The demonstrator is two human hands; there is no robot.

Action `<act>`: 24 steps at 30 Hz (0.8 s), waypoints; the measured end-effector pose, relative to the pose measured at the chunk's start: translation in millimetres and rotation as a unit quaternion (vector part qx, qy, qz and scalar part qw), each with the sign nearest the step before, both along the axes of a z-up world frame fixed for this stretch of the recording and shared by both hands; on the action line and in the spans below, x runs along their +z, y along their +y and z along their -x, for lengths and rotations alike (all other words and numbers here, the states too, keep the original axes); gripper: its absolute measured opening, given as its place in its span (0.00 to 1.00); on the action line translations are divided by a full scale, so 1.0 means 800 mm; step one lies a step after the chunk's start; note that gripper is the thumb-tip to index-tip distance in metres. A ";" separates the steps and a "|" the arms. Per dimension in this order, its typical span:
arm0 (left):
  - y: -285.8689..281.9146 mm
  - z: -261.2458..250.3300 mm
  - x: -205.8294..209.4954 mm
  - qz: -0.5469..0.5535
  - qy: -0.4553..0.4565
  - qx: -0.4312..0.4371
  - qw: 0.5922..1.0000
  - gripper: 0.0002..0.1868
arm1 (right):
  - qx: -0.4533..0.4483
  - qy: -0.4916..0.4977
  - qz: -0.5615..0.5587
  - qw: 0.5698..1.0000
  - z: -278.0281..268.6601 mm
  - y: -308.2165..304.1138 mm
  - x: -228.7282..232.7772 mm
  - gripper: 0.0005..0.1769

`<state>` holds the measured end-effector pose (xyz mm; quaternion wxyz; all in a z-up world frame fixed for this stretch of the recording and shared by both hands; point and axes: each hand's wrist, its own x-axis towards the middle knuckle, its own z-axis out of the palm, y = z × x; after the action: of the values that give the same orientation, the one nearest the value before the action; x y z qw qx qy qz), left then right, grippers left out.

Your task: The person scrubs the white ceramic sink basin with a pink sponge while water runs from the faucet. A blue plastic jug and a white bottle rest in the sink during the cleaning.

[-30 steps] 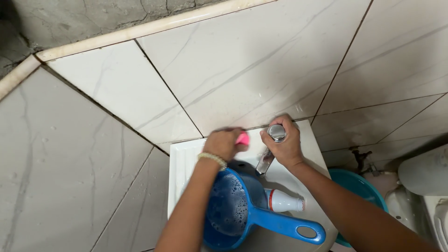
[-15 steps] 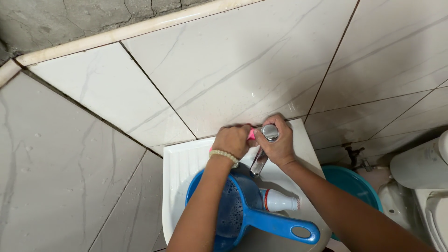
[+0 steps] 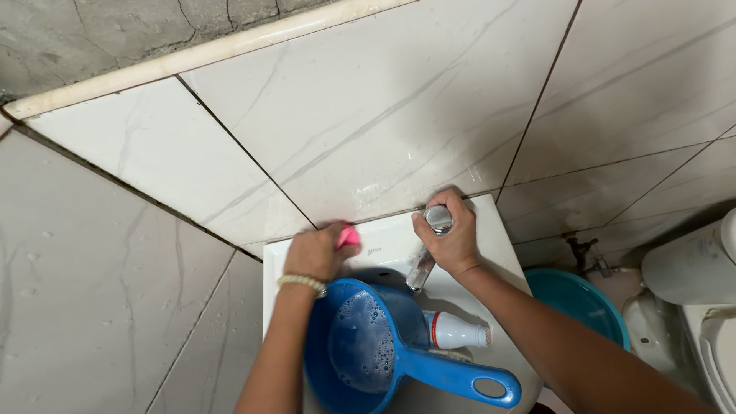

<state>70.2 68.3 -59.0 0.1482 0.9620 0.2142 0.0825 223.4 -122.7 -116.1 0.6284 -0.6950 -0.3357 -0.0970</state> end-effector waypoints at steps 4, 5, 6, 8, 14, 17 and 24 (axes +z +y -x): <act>-0.042 -0.062 -0.006 0.023 -0.034 -0.110 0.993 0.16 | 0.002 -0.011 -0.001 1.000 -0.002 0.000 0.000 0.15; -0.051 -0.075 -0.007 0.034 -0.009 -0.119 0.992 0.16 | 0.005 -0.019 -0.001 1.000 -0.003 -0.001 0.000 0.15; -0.057 -0.083 -0.008 0.044 0.017 -0.128 0.991 0.17 | 0.008 -0.026 -0.001 1.000 -0.004 -0.002 0.000 0.15; -0.057 -0.082 -0.006 0.053 0.005 -0.136 0.989 0.17 | 0.013 -0.026 -0.002 1.000 -0.004 -0.003 0.003 0.16; -0.011 -0.003 0.008 0.077 0.002 -0.034 0.996 0.21 | 0.022 -0.006 0.002 1.000 -0.002 -0.004 0.003 0.16; 0.008 0.023 0.013 0.053 0.088 0.059 0.993 0.22 | 0.017 0.002 -0.001 1.000 -0.001 -0.002 0.002 0.15; -0.023 -0.034 0.000 0.016 -0.067 -0.113 0.991 0.18 | 0.002 0.001 -0.005 1.000 -0.001 -0.001 0.000 0.15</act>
<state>97.6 50.2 -59.2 0.1859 0.9698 0.0948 0.1261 223.9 -123.4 -116.5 0.6326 -0.6912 -0.3357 -0.0969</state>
